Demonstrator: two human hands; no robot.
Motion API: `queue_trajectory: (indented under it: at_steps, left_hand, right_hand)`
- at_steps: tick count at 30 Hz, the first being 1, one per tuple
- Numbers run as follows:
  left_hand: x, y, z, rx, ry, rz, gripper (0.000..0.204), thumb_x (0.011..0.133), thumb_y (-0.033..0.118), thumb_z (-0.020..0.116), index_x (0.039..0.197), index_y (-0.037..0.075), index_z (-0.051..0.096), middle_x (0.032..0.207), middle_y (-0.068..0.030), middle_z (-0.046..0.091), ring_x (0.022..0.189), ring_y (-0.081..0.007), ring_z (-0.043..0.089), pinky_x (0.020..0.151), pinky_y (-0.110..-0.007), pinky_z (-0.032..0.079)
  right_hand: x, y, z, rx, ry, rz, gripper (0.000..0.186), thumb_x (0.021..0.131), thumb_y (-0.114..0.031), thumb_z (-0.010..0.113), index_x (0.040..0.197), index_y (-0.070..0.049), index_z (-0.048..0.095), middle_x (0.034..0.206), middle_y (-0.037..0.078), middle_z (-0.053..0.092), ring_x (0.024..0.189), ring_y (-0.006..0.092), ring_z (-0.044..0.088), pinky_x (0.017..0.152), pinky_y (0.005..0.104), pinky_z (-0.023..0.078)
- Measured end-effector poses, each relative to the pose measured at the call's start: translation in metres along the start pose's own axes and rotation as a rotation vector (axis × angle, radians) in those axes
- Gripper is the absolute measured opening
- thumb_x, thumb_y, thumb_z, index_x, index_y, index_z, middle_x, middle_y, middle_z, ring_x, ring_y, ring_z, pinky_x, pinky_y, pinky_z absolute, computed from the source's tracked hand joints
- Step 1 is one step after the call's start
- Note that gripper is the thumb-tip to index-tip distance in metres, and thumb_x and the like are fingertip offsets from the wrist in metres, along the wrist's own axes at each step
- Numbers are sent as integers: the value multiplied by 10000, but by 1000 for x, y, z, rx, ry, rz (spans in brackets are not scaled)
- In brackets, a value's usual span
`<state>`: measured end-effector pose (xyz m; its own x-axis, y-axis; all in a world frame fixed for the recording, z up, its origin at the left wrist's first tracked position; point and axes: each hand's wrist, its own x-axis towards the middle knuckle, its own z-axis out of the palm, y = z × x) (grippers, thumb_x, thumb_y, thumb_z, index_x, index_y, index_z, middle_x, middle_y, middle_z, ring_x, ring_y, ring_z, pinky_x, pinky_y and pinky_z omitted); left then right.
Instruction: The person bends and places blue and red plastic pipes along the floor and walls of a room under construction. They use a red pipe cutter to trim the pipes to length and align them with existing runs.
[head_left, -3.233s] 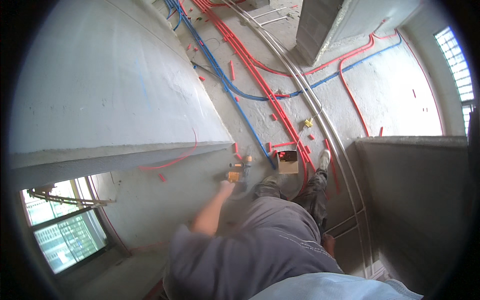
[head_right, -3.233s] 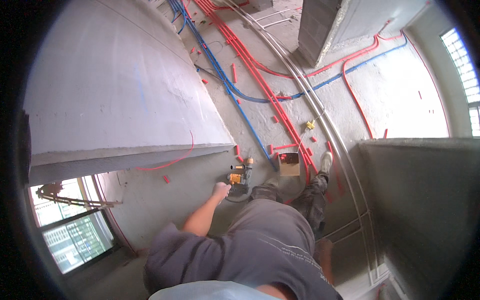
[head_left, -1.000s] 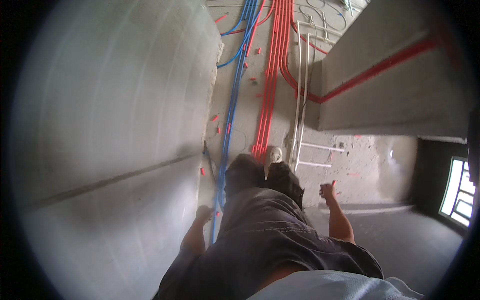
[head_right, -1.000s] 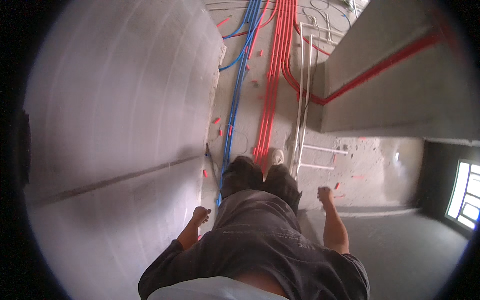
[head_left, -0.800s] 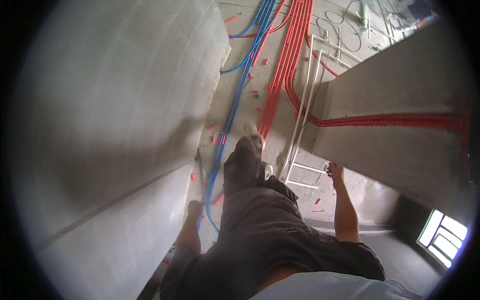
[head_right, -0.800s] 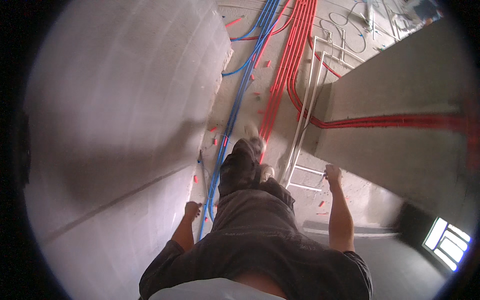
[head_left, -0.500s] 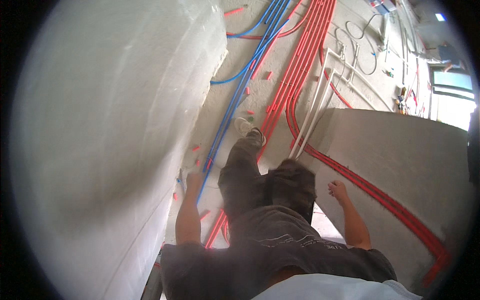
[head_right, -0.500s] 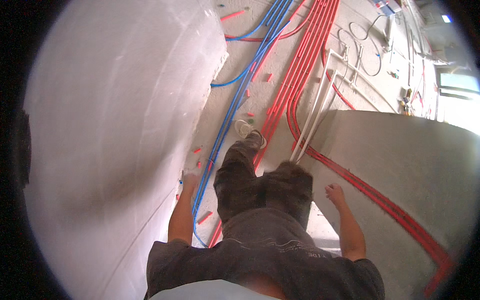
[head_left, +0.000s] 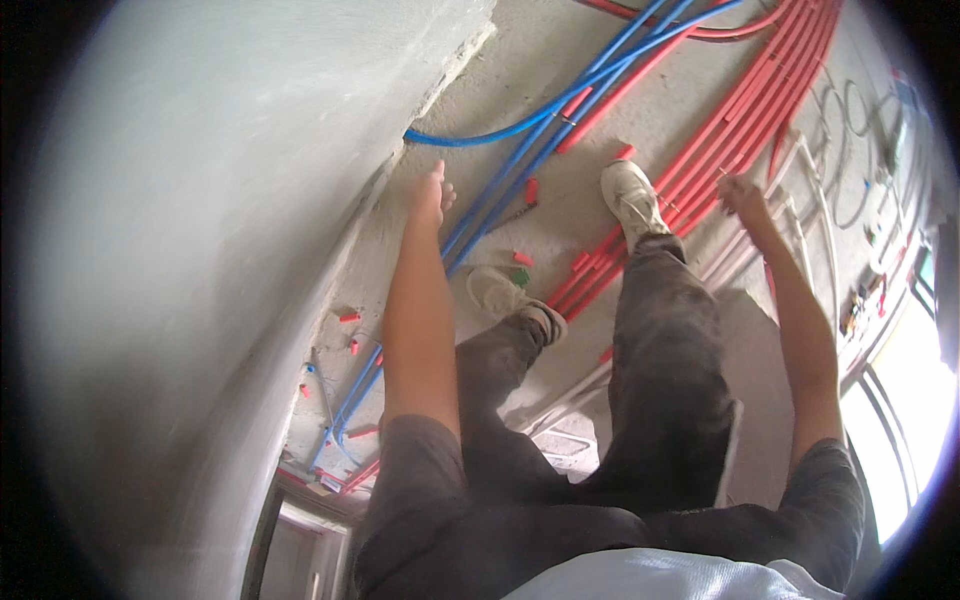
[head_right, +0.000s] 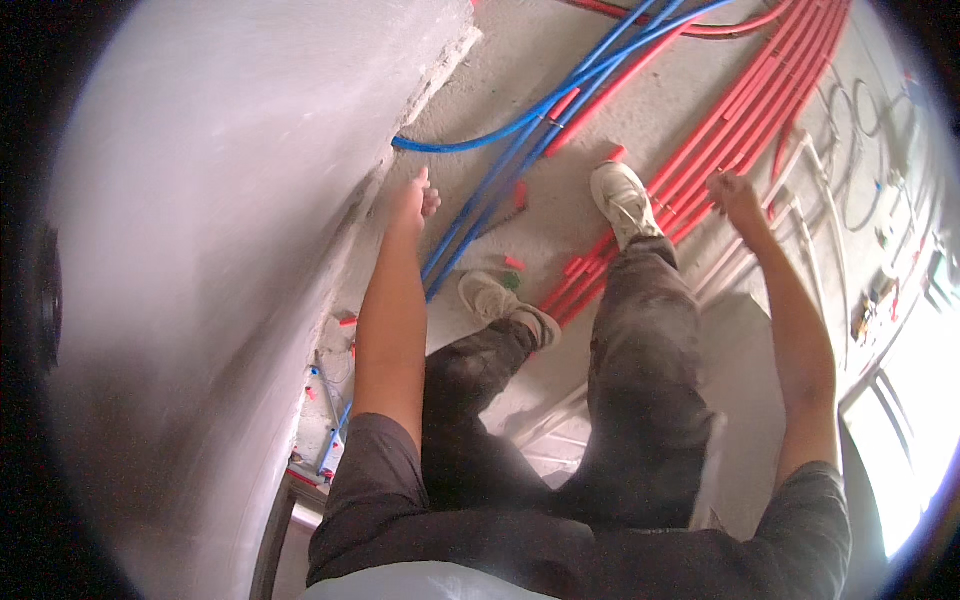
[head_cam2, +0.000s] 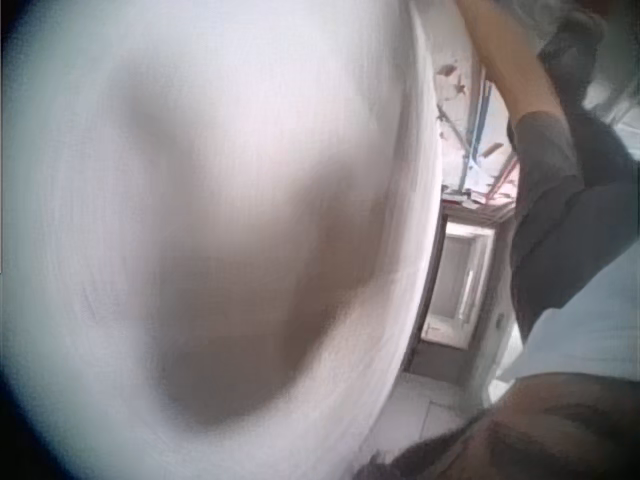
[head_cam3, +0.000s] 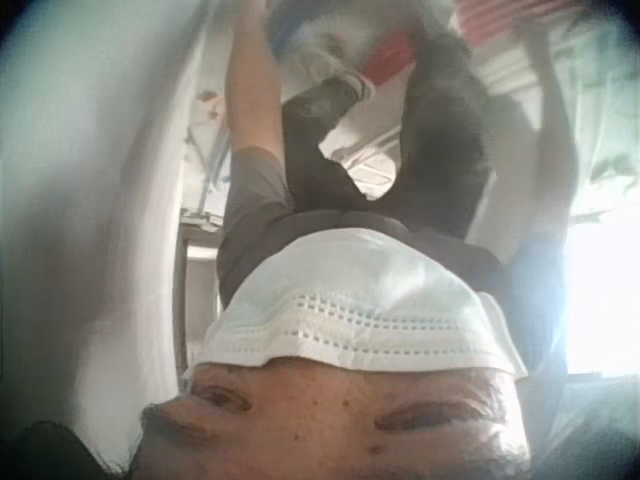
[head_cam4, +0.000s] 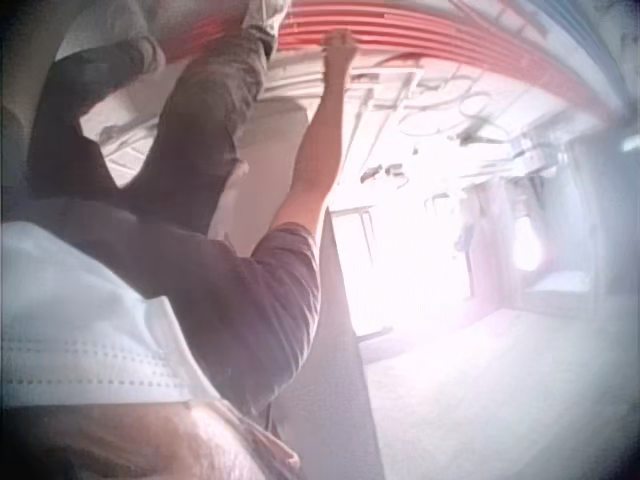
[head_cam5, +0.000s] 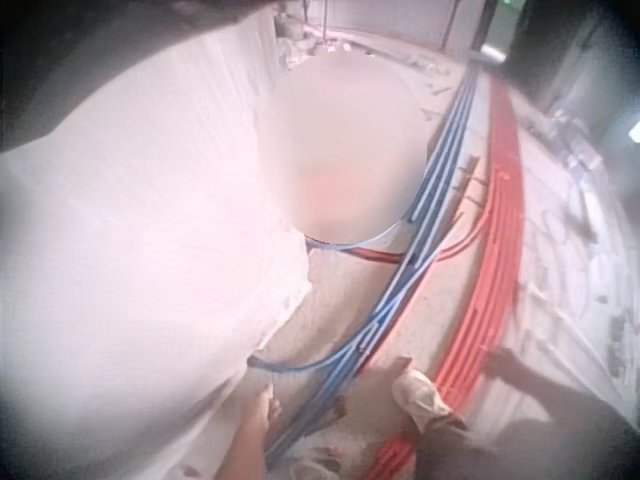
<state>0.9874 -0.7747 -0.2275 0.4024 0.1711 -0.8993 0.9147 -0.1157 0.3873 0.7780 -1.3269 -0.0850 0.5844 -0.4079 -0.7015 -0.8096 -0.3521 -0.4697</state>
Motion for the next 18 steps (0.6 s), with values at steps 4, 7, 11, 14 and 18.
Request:
queue_trajectory:
  at_steps: [4,7,11,14,18]
  left_hand:
    - [42,11,25,-34,152,30,450,969,415,736,942,-24,641,725,-101,650,547,-216,631,454,-323,478]
    - [55,20,42,-22,282,66,450,931,408,787,869,-9,628,693,-102,639,513,-215,618,440,-322,493]
    - [88,4,49,-80,329,138,363,916,296,804,864,-21,635,716,-110,655,526,-204,618,456,-338,520]
    - [83,16,56,-12,363,112,349,929,258,781,941,-73,670,753,-129,670,568,-202,635,501,-351,555]
    - [87,14,52,161,481,114,349,929,256,771,932,-86,700,761,-160,698,611,-223,686,514,-361,559]
  right_hand:
    - [132,-54,18,58,-11,-121,361,1013,-347,650,1147,-12,674,855,37,676,720,114,627,644,295,507]
    - [212,-57,28,157,7,-110,454,1010,-412,658,1209,-4,642,915,71,695,708,125,645,628,287,500]
    - [301,-53,38,359,32,-26,617,999,-562,637,1283,-16,596,957,107,713,669,149,680,579,280,496]
    - [334,-68,43,466,142,-51,691,954,-674,628,1175,-20,615,859,100,717,614,161,683,512,273,475]
    - [369,-99,40,362,159,-107,546,974,-592,648,920,-50,685,719,79,691,555,147,645,475,280,450]
